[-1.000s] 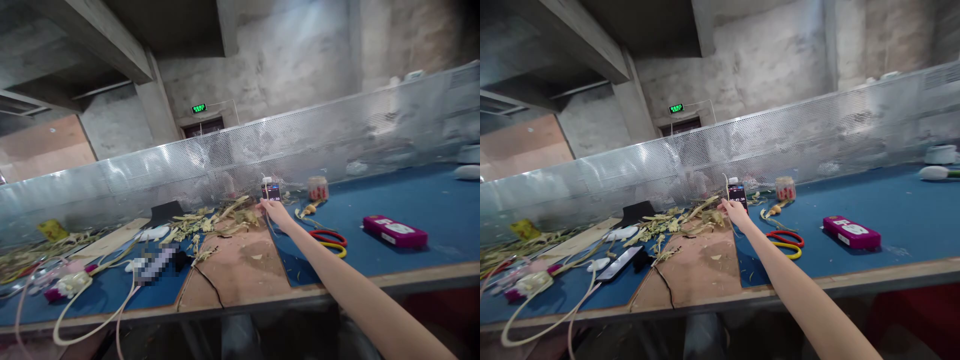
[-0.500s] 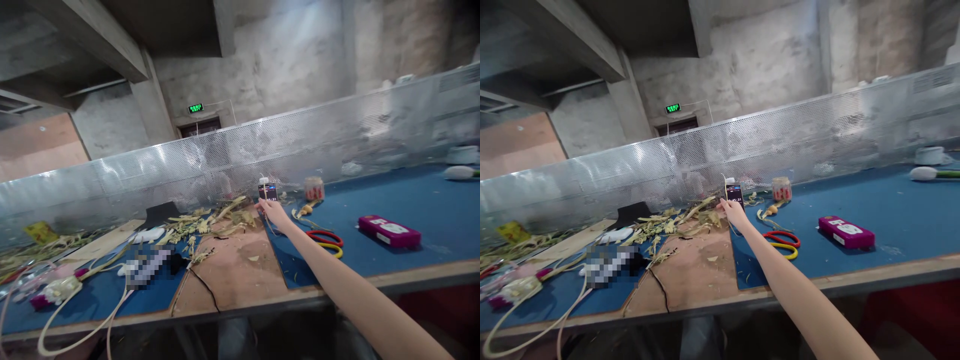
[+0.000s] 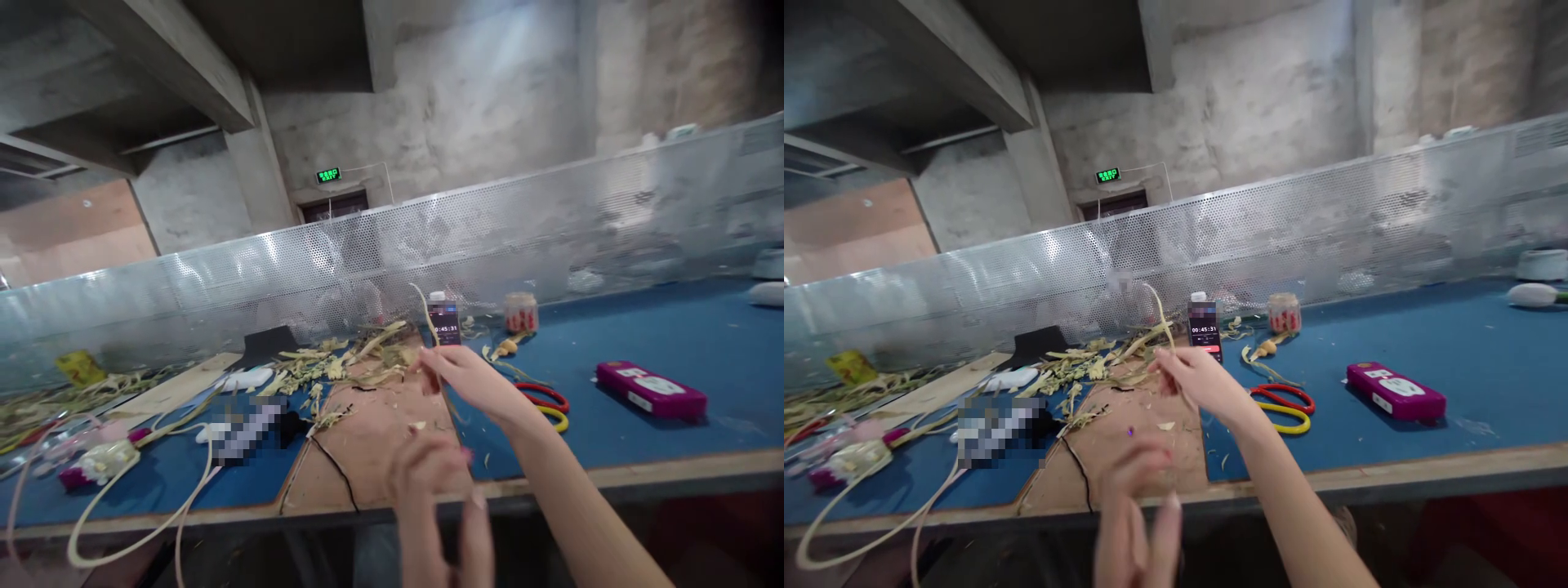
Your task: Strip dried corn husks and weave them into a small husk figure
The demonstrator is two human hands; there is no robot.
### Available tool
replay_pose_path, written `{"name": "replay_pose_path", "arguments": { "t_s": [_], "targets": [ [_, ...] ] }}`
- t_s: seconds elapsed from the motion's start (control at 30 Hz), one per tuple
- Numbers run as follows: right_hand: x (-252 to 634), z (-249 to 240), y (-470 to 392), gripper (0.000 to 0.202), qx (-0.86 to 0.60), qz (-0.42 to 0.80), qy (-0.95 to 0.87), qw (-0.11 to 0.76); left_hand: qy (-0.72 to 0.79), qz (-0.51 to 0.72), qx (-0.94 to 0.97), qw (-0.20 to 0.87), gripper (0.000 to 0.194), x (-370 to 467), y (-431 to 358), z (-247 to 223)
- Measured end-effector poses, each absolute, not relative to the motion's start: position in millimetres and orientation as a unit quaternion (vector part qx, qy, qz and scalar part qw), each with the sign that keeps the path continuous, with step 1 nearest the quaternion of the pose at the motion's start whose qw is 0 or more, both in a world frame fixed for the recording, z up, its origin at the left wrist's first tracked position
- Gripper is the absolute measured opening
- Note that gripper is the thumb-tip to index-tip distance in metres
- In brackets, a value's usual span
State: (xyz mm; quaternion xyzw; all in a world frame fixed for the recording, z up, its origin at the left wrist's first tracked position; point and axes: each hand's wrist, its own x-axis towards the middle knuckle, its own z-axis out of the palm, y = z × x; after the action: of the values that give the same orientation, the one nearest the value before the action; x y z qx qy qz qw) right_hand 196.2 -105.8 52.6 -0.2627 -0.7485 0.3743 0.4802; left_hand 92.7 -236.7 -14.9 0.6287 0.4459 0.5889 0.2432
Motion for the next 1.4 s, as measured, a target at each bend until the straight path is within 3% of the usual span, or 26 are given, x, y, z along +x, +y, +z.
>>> {"name": "replay_pose_path", "arguments": {
  "t_s": [0.07, 0.17, 0.3, 0.4, 0.63, 1.13, 1.4],
  "targets": [
    [200.3, 45.0, -143.9, 0.046, -0.246, 0.417, -0.758, 0.437, 0.442, 0.623, 0.611, 0.207, 0.03, 72.9, -225.8, 12.6],
    [199.6, 20.1, -182.8, 0.049, -0.247, 0.506, -0.734, 0.379, 0.438, 0.589, 0.624, 0.268, 0.034, 57.0, -218.5, 37.7],
    [187.2, -20.7, -195.4, 0.051, -0.238, 0.599, -0.692, 0.325, 0.456, 0.52, 0.633, 0.347, 0.03, 58.6, -221.9, 37.3],
    [178.4, -40.9, -194.2, 0.054, -0.245, 0.597, -0.687, 0.334, 0.47, 0.499, 0.626, 0.373, 0.024, 63.0, -220.7, 29.6],
    [183.0, -52.6, -193.5, 0.034, -0.237, 0.607, -0.652, 0.387, 0.477, 0.656, 0.523, 0.263, 0.021, 44.2, -190.7, 25.0],
    [192.6, -48.6, -194.8, 0.033, -0.328, 0.474, -0.67, 0.467, 0.457, 0.758, 0.4, 0.238, 0.026, 31.8, -187.1, 3.5],
    [204.0, -49.2, -198.5, 0.021, -0.348, 0.289, -0.682, 0.575, 0.48, 0.745, 0.396, 0.24, 0.029, 32.7, -183.6, -2.0]
  ]
}}
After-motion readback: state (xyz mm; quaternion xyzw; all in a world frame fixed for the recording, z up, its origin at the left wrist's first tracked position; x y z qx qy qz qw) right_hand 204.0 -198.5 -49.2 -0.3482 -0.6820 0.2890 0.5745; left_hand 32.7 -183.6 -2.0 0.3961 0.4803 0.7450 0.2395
